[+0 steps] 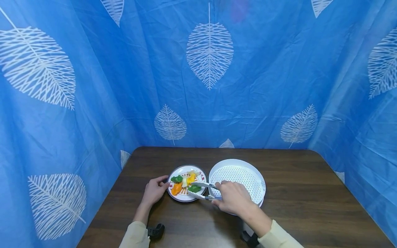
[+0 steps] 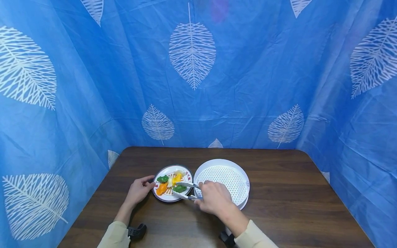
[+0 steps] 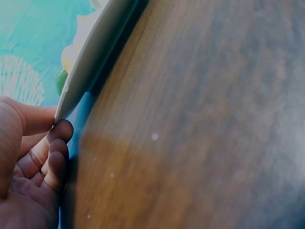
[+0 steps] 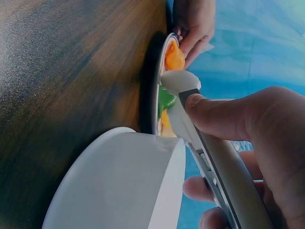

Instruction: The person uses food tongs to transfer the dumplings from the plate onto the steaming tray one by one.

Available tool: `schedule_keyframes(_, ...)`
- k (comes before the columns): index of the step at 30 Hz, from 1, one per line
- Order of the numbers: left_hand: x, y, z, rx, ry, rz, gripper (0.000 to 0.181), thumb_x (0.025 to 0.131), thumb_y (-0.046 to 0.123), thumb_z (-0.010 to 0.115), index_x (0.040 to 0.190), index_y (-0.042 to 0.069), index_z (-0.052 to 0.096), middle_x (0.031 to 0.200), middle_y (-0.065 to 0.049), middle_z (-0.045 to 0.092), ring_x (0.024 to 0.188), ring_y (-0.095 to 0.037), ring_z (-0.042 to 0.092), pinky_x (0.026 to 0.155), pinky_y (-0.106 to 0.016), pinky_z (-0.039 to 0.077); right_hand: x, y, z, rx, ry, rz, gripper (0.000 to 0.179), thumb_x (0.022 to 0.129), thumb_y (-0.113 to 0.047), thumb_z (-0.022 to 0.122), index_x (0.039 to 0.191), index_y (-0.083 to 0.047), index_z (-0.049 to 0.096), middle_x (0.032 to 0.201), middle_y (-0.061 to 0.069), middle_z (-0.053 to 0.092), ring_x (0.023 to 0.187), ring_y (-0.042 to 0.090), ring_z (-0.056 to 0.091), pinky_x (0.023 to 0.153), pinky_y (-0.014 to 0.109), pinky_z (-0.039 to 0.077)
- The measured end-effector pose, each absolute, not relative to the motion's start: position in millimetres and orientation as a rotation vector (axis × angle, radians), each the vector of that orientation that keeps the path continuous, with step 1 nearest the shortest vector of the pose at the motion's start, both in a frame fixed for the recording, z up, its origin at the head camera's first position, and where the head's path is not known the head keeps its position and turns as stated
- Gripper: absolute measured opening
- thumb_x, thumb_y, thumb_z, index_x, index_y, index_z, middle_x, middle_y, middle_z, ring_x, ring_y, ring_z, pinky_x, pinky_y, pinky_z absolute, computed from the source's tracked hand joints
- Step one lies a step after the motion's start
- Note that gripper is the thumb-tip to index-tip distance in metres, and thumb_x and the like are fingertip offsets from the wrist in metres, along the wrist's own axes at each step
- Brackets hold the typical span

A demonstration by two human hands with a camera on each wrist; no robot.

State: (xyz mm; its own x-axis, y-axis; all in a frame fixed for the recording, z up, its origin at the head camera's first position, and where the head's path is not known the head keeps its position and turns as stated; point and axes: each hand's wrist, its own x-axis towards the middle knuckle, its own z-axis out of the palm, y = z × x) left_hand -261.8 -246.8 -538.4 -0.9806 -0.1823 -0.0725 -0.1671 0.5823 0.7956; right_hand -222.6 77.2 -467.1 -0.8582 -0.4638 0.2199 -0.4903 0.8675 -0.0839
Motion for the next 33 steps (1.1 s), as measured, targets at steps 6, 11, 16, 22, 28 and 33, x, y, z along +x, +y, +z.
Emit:
schedule_keyframes(6, -262, -247, -539, 0.316, -2.775, -1.381, 0.042, 0.098, 0.024, 0.069, 0.137, 0.01, 0.066, 0.071, -0.004, 0.057, 0.064, -0.02, 0.051, 0.061, -0.028, 0.039, -222, 76, -468, 0.751, -2.837, 0.212, 0.04, 0.076, -0.05, 0.084, 0.096, -0.018, 0.071, 0.065, -0.008, 0.047, 0.054, 0.012, 0.039, 0.048, 0.031, 0.033)
schedule_keyframes(11, -262, -247, -538, 0.336, -2.776, -1.394, 0.043, 0.098, 0.025, 0.069, 0.138, 0.011, 0.066, 0.073, -0.004, 0.058, 0.064, -0.02, 0.052, 0.06, -0.028, 0.039, -222, 77, -471, 0.762, -2.804, 0.209, 0.036, 0.077, -0.048, 0.085, 0.093, -0.019, 0.07, 0.064, -0.009, 0.047, 0.054, 0.011, 0.039, 0.047, 0.031, 0.034)
schedule_keyframes(16, -263, -246, -539, 0.351, -2.778, -1.403, 0.043, 0.098, 0.025, 0.069, 0.138, 0.011, 0.066, 0.074, -0.004, 0.058, 0.064, -0.02, 0.052, 0.06, -0.028, 0.04, -221, 77, -473, 0.763, -2.786, 0.214, 0.036, 0.078, -0.048, 0.084, 0.097, -0.019, 0.072, 0.064, -0.008, 0.049, 0.054, 0.011, 0.039, 0.047, 0.032, 0.035)
schedule_keyframes(22, -262, -246, -540, 0.33, -2.771, -1.392, 0.042, 0.098, 0.024, 0.069, 0.137, 0.01, 0.066, 0.074, -0.004, 0.058, 0.064, -0.02, 0.051, 0.059, -0.026, 0.04, -221, 80, -471, 0.741, -2.796, 0.252, 0.037, 0.079, -0.05, 0.083, 0.101, -0.022, 0.074, 0.065, -0.009, 0.052, 0.055, 0.011, 0.039, 0.048, 0.03, 0.034)
schedule_keyframes(28, -262, -246, -540, 0.326, -2.766, -1.404, 0.041, 0.098, 0.024, 0.069, 0.137, 0.011, 0.067, 0.073, -0.004, 0.058, 0.063, -0.02, 0.051, 0.059, -0.027, 0.04, -219, 86, -461, 0.692, -2.825, 0.342, 0.035, 0.079, -0.049, 0.084, 0.102, -0.023, 0.075, 0.067, -0.011, 0.055, 0.057, 0.01, 0.041, 0.051, 0.03, 0.035)
schedule_keyframes(33, -263, -246, -540, 0.339, -2.77, -1.416, 0.042, 0.098, 0.024, 0.069, 0.137, 0.011, 0.066, 0.072, -0.004, 0.058, 0.063, -0.02, 0.052, 0.06, -0.027, 0.04, -219, 94, -451, 0.64, -2.851, 0.432, 0.031, 0.08, -0.046, 0.084, 0.099, -0.023, 0.075, 0.066, -0.013, 0.052, 0.059, 0.01, 0.042, 0.054, 0.029, 0.035)
